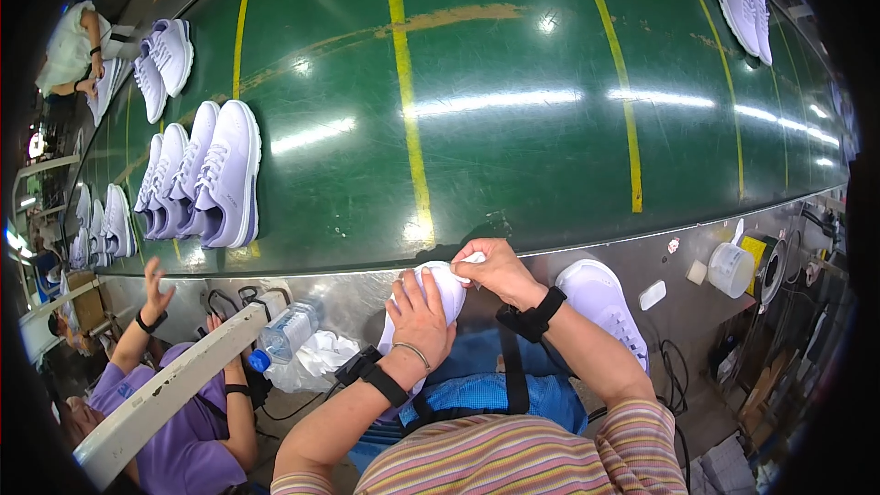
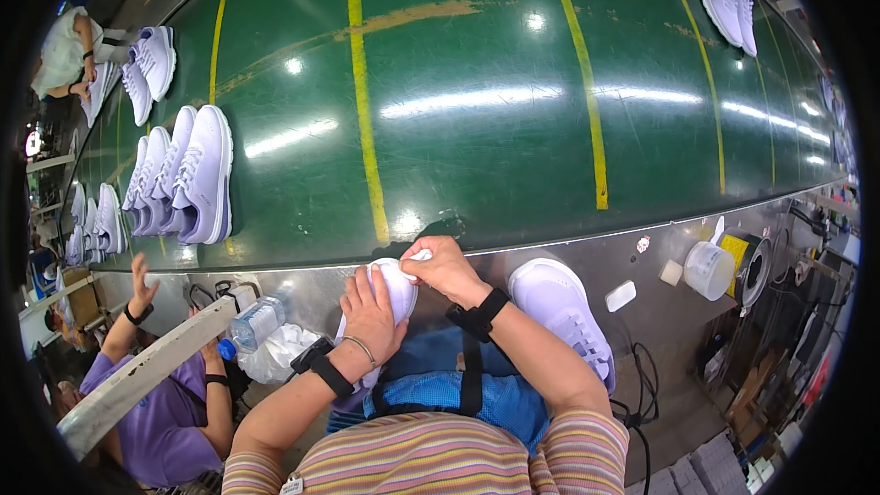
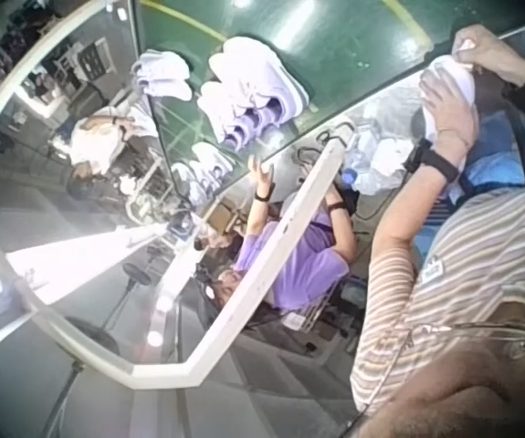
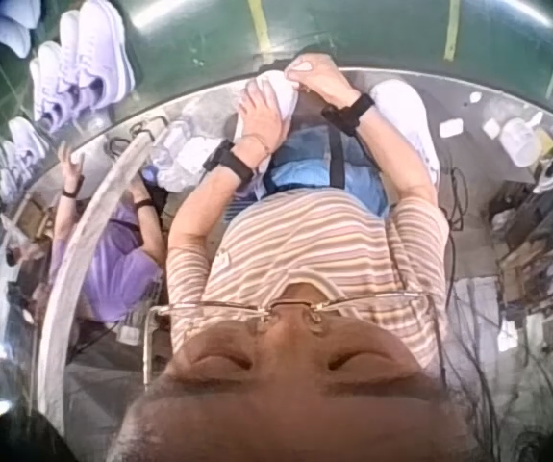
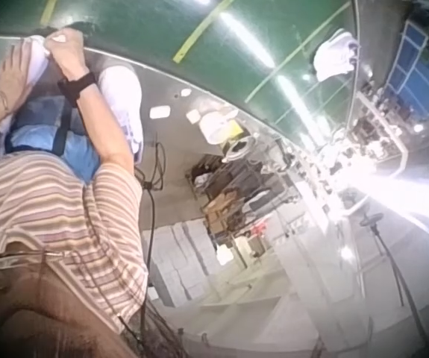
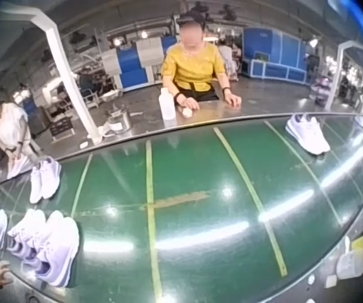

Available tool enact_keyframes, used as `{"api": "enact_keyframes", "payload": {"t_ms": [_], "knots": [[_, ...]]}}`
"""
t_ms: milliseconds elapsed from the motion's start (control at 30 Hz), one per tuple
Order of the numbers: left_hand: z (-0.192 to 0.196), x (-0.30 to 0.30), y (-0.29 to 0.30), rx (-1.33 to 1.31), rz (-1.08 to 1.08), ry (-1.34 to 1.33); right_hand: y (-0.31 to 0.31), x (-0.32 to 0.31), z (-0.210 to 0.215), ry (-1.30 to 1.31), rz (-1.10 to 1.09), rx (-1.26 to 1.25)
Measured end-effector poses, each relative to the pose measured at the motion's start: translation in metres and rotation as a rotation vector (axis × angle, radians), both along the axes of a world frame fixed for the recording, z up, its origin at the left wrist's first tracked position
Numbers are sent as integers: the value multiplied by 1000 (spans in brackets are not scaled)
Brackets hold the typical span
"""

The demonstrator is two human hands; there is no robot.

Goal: Cleaning or applying finishing touches to white sneakers on an assembly line.

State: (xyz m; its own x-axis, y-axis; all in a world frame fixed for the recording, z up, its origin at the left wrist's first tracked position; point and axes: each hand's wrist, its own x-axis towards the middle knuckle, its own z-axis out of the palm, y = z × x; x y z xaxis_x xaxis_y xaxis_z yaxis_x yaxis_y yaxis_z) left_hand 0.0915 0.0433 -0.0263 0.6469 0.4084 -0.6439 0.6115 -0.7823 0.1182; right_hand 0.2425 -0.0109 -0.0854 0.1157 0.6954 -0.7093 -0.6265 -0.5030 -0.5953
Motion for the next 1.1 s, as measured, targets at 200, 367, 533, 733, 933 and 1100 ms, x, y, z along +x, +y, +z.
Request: {"api": "enact_keyframes", "payload": {"t_ms": [200, 367, 533, 733, 933, 1100], "knots": [[2, 2, 2, -6, 18, 23, 0, -3, -2, 0, -21, -47], [3, 1, 2, 16, -1, -12, 4, -2, -2, 21, -18, -37], [2, -2, 2, -6, 6, -14, 2, -3, -2, 52, -47, -57], [2, -4, 3, -6, 6, -28, -6, -8, -3, -68, -101, -51], [-2, -6, 1, 3, 20, -57, -11, -13, 0, -441, 45, 64], [-2, -15, 9, -29, 34, -147, -34, -11, 15, -513, -132, 74]]}}
